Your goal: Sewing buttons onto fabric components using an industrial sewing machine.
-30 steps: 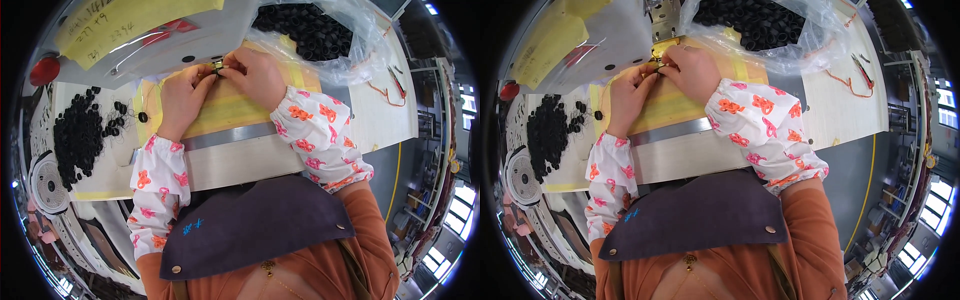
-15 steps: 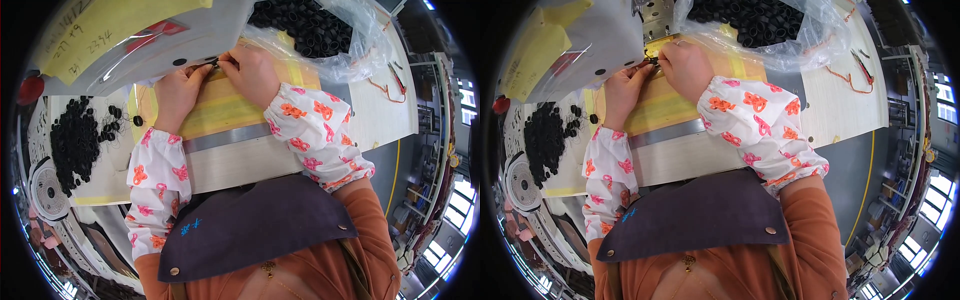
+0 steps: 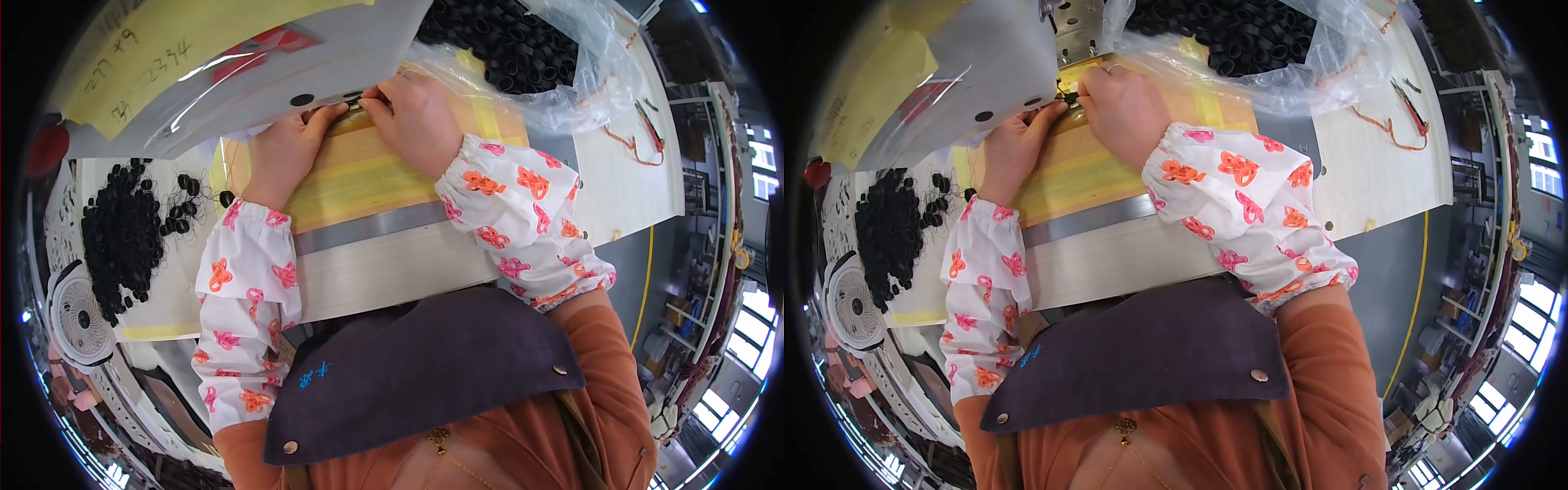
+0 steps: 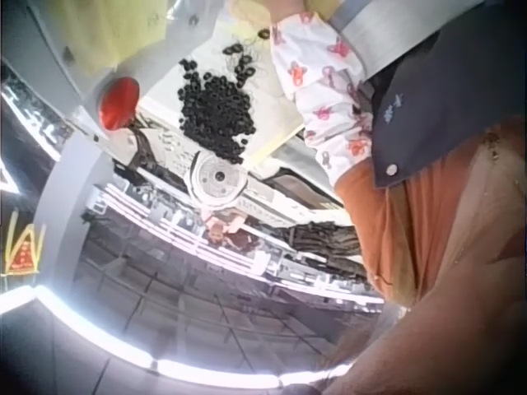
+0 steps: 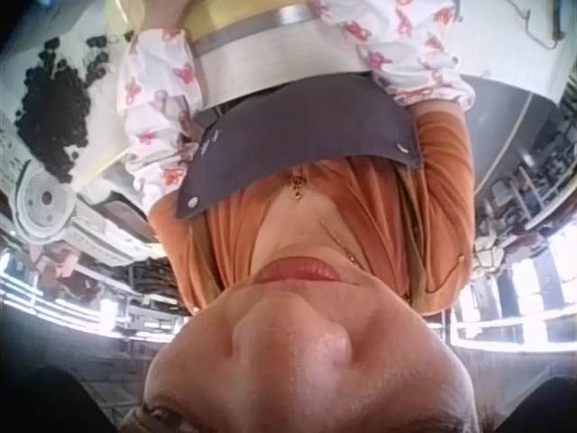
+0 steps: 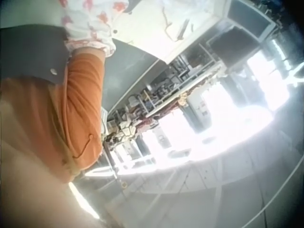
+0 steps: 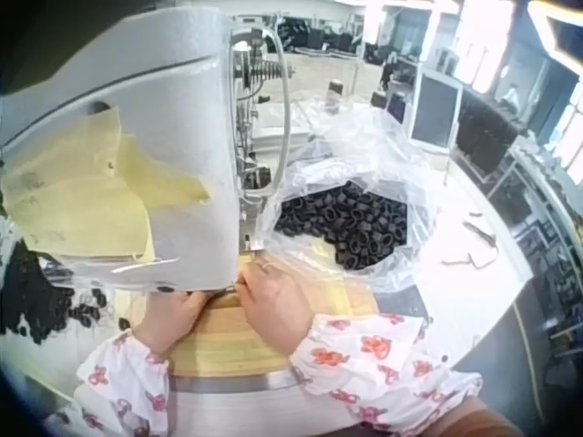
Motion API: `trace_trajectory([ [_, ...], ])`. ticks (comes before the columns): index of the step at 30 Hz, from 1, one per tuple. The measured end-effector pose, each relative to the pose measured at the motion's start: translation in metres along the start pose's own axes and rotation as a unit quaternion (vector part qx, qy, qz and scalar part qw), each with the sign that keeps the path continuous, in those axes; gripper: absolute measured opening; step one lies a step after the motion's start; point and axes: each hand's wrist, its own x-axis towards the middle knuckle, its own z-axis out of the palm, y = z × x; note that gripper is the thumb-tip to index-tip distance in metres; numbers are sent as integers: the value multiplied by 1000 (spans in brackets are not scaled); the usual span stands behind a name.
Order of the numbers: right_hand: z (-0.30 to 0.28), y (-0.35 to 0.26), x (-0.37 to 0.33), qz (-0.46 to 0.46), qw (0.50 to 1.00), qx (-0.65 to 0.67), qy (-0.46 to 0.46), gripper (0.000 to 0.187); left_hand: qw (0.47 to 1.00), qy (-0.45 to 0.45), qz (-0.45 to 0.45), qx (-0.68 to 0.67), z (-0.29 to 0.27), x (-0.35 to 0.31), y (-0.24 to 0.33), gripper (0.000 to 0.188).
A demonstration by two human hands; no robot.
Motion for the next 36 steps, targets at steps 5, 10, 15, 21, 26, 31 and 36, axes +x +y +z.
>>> trace_trajectory([
  [5, 1, 2, 0, -6, 1000, -25, 11, 8, 997, -37, -62, 38, 0, 0, 3, 27],
  [10, -1, -1, 2, 15, 999, -25, -24, 8, 999, -14, -40, 32, 1, -1, 2, 27],
  [15, 6, 0, 4, -25, 999, -40, 19, 9, 999, -12, -35, 6, -2, 0, -4, 26],
  [21, 0, 5, 4, -4, 1000, -26, 2, 7, 999, -12, -48, -5, -2, 1, 12, 44],
  [26, 6, 5, 5, -19, 999, -44, 14, 8, 997, 0, -65, -34, 0, 1, -1, 31],
  [31, 1, 9, 4, 0, 1000, -29, 5, 10, 992, -44, -110, 42, -2, 3, 15, 33],
  [36, 2, 8, 4, -12, 999, -36, -3, 12, 999, 8, -33, 5, 3, 0, 4, 30],
])
